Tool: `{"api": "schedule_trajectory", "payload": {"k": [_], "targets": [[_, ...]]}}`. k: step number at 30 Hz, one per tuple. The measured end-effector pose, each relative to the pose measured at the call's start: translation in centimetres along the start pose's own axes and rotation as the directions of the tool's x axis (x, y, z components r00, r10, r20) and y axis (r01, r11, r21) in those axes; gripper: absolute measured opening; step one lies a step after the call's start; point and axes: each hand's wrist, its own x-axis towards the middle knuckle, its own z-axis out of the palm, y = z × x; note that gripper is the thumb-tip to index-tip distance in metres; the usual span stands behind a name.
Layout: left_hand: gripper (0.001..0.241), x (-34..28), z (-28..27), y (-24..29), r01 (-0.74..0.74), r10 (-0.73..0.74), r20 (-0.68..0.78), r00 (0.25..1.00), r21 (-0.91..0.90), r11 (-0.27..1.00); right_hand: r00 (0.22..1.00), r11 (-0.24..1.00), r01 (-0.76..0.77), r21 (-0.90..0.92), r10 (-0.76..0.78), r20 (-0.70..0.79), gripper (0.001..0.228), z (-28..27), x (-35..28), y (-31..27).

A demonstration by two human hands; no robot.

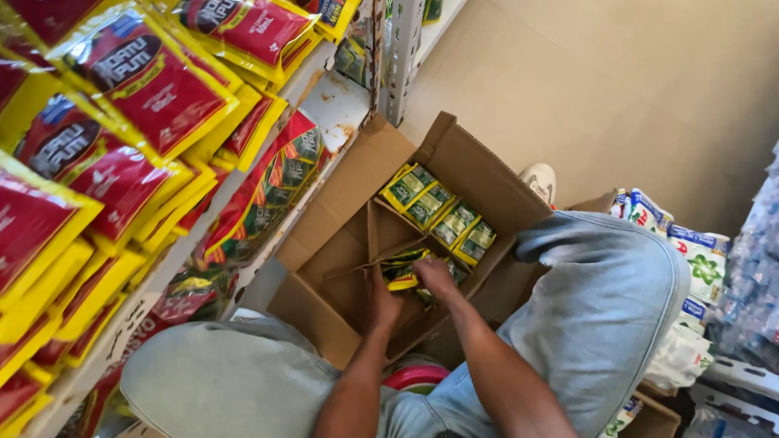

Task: Stocking shelves with condiment sachets from a box.

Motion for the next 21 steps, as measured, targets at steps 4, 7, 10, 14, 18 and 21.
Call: {"api": "schedule_trajectory", "payload": {"k": [4,7,10,14,18,21], "targets": [[0.057,0.0,1.1,-2.8,-0.272,0.272,-0.035,0.962,0.016,0.962,0.989,0.978,0.066,-0.198,-0.037,0.147,0.031,-1.1,-2.9,-5.3],[0.044,-0.6,0.8,-0.3,-0.033,0.046,0.174,0.984,-0.077,0.997,0.979,0.952,0.163,-0.26,-0.123,0.165,0.032,-2.4,-2.7,-7.8],[0.036,-1.1,-0.9,3.7,-0.276,0.276,0.065,0.959,-0.006,0.961,0.965,0.944,0.242,-0.222,-0.211,0.157,0.03,-3.8,-3.4,-11.1],[0.03,-2.6,-8.2,14.1,-0.516,0.508,-0.103,0.855,-0.254,0.818,0.949,0.943,0.3,-0.141,-0.281,0.141,0.027,-4.5,-8.1,-18.9],[0.025,-2.1,-12.7,18.1,-0.605,0.57,-0.21,0.795,-0.356,0.712,0.875,0.881,0.463,-0.097,-0.436,0.211,0.022,-5.7,-11.5,-25.3],[0.031,-2.7,-16.3,21.1,-0.515,0.487,-0.213,0.847,-0.555,0.653,0.825,0.802,0.553,-0.225,-0.489,0.285,0.023,-6.6,-15.2,-30.5]]}}
